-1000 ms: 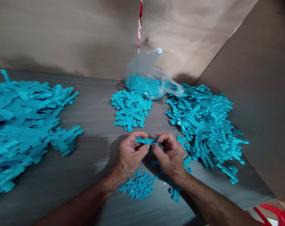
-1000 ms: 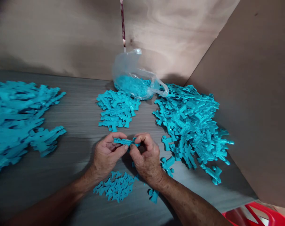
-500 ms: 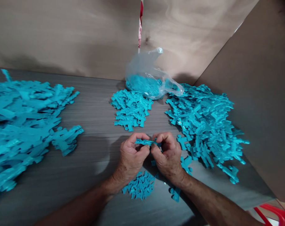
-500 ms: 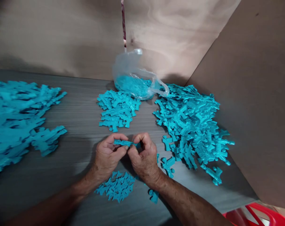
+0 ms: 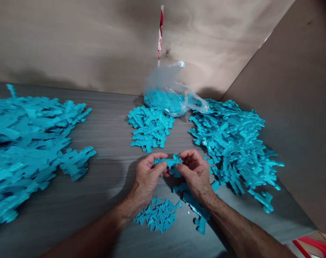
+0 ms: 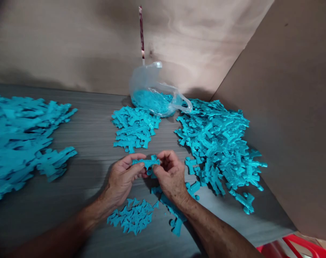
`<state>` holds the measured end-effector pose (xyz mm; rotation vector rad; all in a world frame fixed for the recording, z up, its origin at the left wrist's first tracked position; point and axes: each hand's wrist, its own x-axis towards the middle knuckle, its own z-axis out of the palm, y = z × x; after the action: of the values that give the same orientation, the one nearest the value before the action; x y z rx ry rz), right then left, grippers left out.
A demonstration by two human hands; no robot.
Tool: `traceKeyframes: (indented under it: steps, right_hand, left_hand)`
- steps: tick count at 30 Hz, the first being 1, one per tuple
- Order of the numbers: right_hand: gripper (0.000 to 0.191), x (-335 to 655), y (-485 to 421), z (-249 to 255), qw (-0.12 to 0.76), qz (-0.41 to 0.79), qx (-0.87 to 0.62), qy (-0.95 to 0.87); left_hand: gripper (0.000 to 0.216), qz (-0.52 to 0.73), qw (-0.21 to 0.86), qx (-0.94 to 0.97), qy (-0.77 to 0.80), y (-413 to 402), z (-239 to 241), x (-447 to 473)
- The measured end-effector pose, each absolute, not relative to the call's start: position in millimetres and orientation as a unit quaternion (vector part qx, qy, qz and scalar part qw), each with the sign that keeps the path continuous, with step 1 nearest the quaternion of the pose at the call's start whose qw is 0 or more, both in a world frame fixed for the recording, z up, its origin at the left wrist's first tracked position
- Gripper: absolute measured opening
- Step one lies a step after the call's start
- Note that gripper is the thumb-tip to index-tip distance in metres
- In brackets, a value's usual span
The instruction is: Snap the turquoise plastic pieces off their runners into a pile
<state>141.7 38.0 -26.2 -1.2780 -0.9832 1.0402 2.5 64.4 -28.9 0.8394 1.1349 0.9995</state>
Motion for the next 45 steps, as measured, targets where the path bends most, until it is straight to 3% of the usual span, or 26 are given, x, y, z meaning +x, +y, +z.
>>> traceKeyframes:
  steps: [4, 8, 16, 26, 31, 34, 36, 38, 39, 42, 45]
  right_hand:
    - [0.035, 139, 35, -30, 0.529, 0.317, -0.566, -0.547]
    - [0.034, 139, 34, -36, 0.517, 0.212, -0.556, -0.615]
    - [0.025, 140, 32, -37, 0.525, 0.223, -0.558, -0.603]
    - [0.03, 138, 30, -35, 0.541, 0.132, -0.544, -0.628]
    - [0.028, 140, 33, -31, 0.534, 0.158, -0.538, -0.632]
    - [0.026, 150, 38, -25, 0.531, 0.177, -0.534, -0.634]
    - [0.023, 161, 44, -22, 0.542, 0.17, -0.555, -0.608]
    - [0.019, 172, 50, -21, 0.554, 0.165, -0.578, -0.577]
    - [0.017, 177, 52, -20, 0.555, 0.165, -0.587, -0.566]
    - [0.011, 190, 57, -18, 0.518, 0.196, -0.6, -0.578]
    - [0.012, 199, 56, -12, 0.42, 0.292, -0.576, -0.638]
  left_hand:
    - [0.025, 0.455, 0.645, 0.358, 0.499, 65, -30, 1]
    - [0.026, 0.453, 0.644, 0.372, 0.492, 65, -32, 0]
    - [0.02, 0.473, 0.544, 0.487, 0.493, 62, -32, -1]
    - [0.018, 0.488, 0.455, 0.566, 0.483, 54, -25, -2]
    - [0.02, 0.466, 0.466, 0.571, 0.489, 63, -30, -5]
    - [0.029, 0.46, 0.474, 0.542, 0.52, 84, -34, -14]
    - [0.05, 0.446, 0.461, 0.54, 0.545, 100, -35, -25]
    - [0.072, 0.417, 0.383, 0.589, 0.576, 111, -33, -35]
    - [0.071, 0.401, 0.295, 0.631, 0.596, 113, -32, -39]
    - [0.044, 0.336, 0.087, 0.743, 0.572, 107, -25, -44]
    - [0.026, 0.275, 0.057, 0.823, 0.494, 91, -15, -38]
